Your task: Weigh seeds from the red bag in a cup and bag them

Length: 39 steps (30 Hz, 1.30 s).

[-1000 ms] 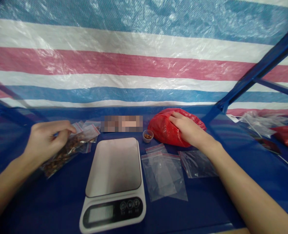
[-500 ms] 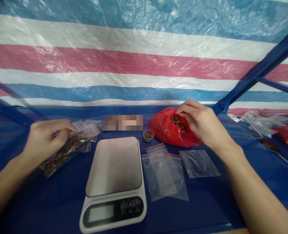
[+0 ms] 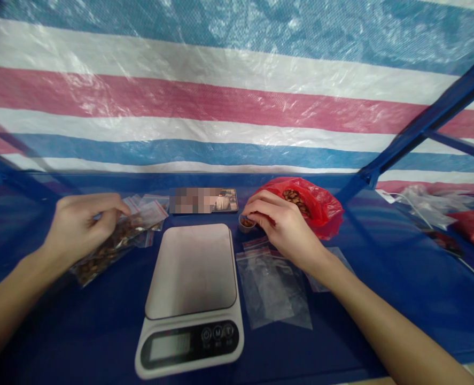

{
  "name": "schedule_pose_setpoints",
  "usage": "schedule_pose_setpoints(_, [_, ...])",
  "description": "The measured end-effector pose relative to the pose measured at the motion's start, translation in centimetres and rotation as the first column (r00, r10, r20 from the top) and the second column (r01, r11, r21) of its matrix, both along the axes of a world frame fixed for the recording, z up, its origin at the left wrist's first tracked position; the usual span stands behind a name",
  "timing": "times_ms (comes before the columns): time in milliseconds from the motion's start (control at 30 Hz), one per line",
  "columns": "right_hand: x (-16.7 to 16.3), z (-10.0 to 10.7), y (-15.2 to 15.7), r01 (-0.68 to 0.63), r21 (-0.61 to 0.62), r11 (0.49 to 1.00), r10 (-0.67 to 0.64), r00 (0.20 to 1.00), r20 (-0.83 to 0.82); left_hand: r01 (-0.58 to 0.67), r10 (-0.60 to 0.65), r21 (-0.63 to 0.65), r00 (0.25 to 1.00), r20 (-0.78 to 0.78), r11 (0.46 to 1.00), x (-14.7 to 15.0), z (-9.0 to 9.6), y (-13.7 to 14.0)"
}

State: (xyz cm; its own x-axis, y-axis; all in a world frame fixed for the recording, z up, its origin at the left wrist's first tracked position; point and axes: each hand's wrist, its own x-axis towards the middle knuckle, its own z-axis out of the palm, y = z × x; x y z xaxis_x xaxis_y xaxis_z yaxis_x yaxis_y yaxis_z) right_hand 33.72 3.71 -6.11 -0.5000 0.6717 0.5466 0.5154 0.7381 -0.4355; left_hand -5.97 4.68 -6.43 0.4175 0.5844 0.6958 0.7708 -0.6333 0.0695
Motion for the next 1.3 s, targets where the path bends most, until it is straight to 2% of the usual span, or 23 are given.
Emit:
schedule_pose_setpoints(433, [-0.2,-0.4,0.0,-0.004,-0.068,0.998,0.004,1.000,0.011,0.009,-0.009,-0.007,1.000,-0.001,1.000,0.0,0.0,-0.1])
schedule_pose_setpoints(833, [0.0,0.1,-0.5,0.025,-0.094,0.995,-0.021,0.999,0.042,0.016,-0.016,0.014,1.000,-0.010,1.000,0.0,-0.1,0.0])
schedule_pose_setpoints(933, [0.4,0.9,-0.7,0.092,-0.042,0.995,-0.090,0.995,0.033,0.021,-0.021,0.004,1.000,-0.014,1.000,0.1,0.0,0.0])
schedule_pose_setpoints(1000, [1.2,1.7,-0.6,0.191,0.003,0.982,-0.191,0.981,-0.025,0.022,-0.022,0.000,1.000,-0.011,1.000,0.1,0.0,0.0])
schedule_pose_setpoints(1100, [3.5,2.3,0.3,0.402,0.011,0.916,-0.398,0.909,-0.123,0.015,-0.015,-0.005,1.000,-0.001,1.000,0.1,-0.1,0.0])
schedule_pose_setpoints(1167, [5.5,2.0,1.3,0.496,0.003,0.869,-0.495,0.868,-0.046,0.015,-0.015,-0.015,1.000,0.007,1.000,0.1,-0.2,0.0])
schedule_pose_setpoints(1267, [7.7,0.6,2.7,0.446,-0.006,0.895,-0.420,0.848,0.323,0.022,-0.021,-0.022,1.000,0.019,1.000,0.0,-0.4,0.1])
schedule_pose_setpoints(1300, [8.1,0.0,3.1,0.426,0.001,0.905,-0.392,0.832,0.393,0.022,-0.022,-0.020,1.000,0.022,1.000,-0.1,-0.4,0.2])
